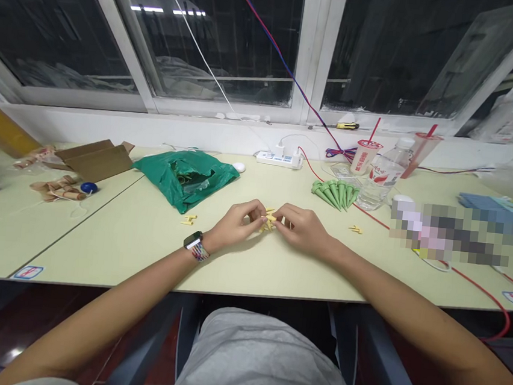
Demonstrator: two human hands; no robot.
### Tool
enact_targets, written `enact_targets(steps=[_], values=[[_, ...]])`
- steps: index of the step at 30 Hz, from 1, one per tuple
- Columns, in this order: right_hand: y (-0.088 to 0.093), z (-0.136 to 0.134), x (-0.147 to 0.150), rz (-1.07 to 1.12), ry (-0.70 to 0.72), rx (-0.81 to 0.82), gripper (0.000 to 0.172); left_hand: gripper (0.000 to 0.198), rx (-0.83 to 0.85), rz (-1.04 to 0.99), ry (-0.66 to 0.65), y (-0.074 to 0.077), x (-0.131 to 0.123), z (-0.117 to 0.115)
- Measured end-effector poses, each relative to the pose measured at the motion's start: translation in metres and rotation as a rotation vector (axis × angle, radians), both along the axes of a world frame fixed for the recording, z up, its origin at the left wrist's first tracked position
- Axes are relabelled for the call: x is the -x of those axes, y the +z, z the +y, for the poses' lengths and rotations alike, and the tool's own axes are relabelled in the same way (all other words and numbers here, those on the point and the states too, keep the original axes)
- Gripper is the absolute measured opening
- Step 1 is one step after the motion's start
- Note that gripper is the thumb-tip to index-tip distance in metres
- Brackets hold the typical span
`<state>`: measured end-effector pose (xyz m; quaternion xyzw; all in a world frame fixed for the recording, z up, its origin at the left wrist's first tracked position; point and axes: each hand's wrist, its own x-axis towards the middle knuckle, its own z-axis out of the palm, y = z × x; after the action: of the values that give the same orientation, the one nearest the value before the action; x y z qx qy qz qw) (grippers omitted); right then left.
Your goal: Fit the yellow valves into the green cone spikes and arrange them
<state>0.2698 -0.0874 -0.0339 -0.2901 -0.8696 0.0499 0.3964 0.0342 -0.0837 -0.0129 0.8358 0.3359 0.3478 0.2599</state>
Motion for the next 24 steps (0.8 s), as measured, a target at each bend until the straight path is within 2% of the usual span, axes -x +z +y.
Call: enact_targets(steps=[2,5,11,15,19,22,24], values=[[0.0,0.0,0.0,0.0,-0.004,0.009,0.006,0.027,-0.028,0.026,0.017,0.001,0.0,0.001],[-0.001,-0.001,0.0,-0.007,-0.002,0.013,0.007,0.041,-0.058,0.088,0.048,0.0,0.001,0.002],[-0.001,0.0,-0.001,-0.003,-0.01,0.034,0.007,0.029,-0.017,0.063,0.012,0.002,0.001,0.0],[-0.001,0.0,-0.001,-0.015,-0.01,0.029,0.009,0.045,-0.026,0.098,0.056,0.001,0.002,0.001],[0.002,-0.001,-0.003,-0.015,-0.027,0.022,0.01,0.048,0.024,0.04,0.113,0.001,0.004,0.003],[0.008,0.003,-0.018,-0.029,-0.078,0.065,0.009,0.041,-0.03,0.001,0.145,0.008,0.013,0.003],[0.012,0.008,-0.042,-0.051,-0.129,0.113,0.009,0.035,-0.075,-0.023,0.17,0.017,0.027,0.001]])
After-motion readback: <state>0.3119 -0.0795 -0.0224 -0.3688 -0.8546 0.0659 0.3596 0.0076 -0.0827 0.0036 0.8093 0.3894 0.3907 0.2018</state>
